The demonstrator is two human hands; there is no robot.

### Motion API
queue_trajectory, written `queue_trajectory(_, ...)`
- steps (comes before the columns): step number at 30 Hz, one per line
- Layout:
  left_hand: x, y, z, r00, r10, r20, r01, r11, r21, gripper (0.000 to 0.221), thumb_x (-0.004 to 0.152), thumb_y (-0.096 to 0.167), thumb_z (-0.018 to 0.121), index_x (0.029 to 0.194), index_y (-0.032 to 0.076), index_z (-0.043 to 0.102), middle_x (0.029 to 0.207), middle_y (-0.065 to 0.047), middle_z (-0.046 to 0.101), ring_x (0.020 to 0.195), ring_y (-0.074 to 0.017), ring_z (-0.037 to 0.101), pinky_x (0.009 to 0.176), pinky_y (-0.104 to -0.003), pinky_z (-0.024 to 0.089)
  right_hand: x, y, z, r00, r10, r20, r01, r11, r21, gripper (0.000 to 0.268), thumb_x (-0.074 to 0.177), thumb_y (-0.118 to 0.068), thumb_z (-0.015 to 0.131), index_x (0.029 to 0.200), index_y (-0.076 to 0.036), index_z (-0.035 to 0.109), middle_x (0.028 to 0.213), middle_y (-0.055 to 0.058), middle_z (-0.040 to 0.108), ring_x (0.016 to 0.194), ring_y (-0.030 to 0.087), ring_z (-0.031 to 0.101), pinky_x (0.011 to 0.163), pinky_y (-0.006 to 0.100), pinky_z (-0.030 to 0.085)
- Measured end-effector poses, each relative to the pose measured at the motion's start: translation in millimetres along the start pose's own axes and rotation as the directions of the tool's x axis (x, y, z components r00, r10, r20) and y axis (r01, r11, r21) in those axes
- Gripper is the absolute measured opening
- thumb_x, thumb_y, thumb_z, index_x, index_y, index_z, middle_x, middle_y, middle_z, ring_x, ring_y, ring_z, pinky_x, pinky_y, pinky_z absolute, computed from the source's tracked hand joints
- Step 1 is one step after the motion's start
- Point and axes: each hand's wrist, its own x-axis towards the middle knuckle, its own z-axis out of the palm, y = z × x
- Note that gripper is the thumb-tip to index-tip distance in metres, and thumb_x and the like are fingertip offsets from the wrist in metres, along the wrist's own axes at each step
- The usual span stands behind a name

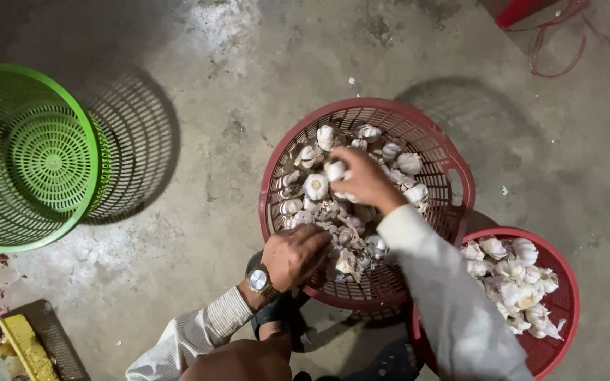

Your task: Sorting garlic bulbs by hand from one basket to another, likely for quality control or packaging.

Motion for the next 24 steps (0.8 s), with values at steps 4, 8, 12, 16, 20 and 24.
queue_trajectory(4,15,0,-10,0.972,-0.221,0.085,0.229,0.969,-0.094,0.019,0.093,0.021,0.069,0.109,0.010,0.072,0.098,-0.010,0.070,0.081,-0.0301,0.075,0.067,-0.041,0.062,-15,36,-14,0.973,0.209,-0.093,-0.052,0.597,0.800,0.054,0.078,-0.013,0.076,0.128,-0.014,0.056,0.102,0.013,0.063,0.084,0.026,0.066,0.073,0.042,0.055)
queue_trajectory(8,32,1,-11,0.911,-0.347,0.225,0.376,0.921,-0.105,0.016,0.096,0.025,0.066,0.109,0.017,0.071,0.103,-0.005,0.072,0.084,-0.0262,0.075,0.069,-0.039,0.062,-27,65,-15,0.955,0.264,0.134,-0.085,-0.188,0.978,0.027,0.087,-0.024,0.070,0.109,-0.009,0.066,0.092,0.015,0.071,0.063,0.025,0.060,0.053,0.035,0.048)
queue_trajectory(12,27,1,-1,0.905,-0.339,0.259,0.375,0.921,-0.105,0.017,0.096,0.024,0.066,0.110,0.017,0.072,0.103,-0.006,0.072,0.082,-0.0269,0.076,0.067,-0.037,0.063,-45,53,-28,0.941,0.088,0.326,-0.273,-0.373,0.887,0.042,0.082,-0.039,0.067,0.104,-0.004,0.076,0.101,0.025,0.077,0.080,0.044,0.072,0.060,0.039,0.053)
queue_trajectory(16,24,4,-1,0.927,-0.290,0.239,0.321,0.941,-0.103,0.017,0.097,0.026,0.064,0.110,0.018,0.071,0.102,-0.005,0.071,0.085,-0.0280,0.075,0.067,-0.038,0.063,-79,33,-53,0.968,-0.083,0.236,-0.245,-0.121,0.962,0.041,0.087,-0.036,0.064,0.106,-0.001,0.071,0.080,0.025,0.071,0.066,0.035,0.071,0.048,0.040,0.059)
queue_trajectory(20,4,-2,-1,0.961,-0.227,0.159,0.245,0.964,-0.107,0.015,0.096,0.023,0.068,0.107,0.015,0.072,0.098,-0.007,0.072,0.082,-0.0282,0.075,0.066,-0.037,0.062,-171,128,-65,0.942,0.309,0.130,-0.299,0.603,0.740,0.082,0.078,-0.039,0.068,0.152,-0.007,0.051,0.157,0.022,0.050,0.145,0.036,0.045,0.108,0.056,0.045)
queue_trajectory(24,2,0,-14,0.970,-0.115,0.214,0.130,0.990,-0.057,0.023,0.100,0.023,0.069,0.111,0.003,0.069,0.105,-0.013,0.073,0.082,-0.0258,0.075,0.070,-0.037,0.063,-249,141,-103,0.865,0.208,0.457,-0.276,0.957,0.085,0.087,0.084,-0.060,0.056,0.159,-0.025,0.031,0.161,0.006,0.043,0.141,0.022,0.053,0.114,0.046,0.050)
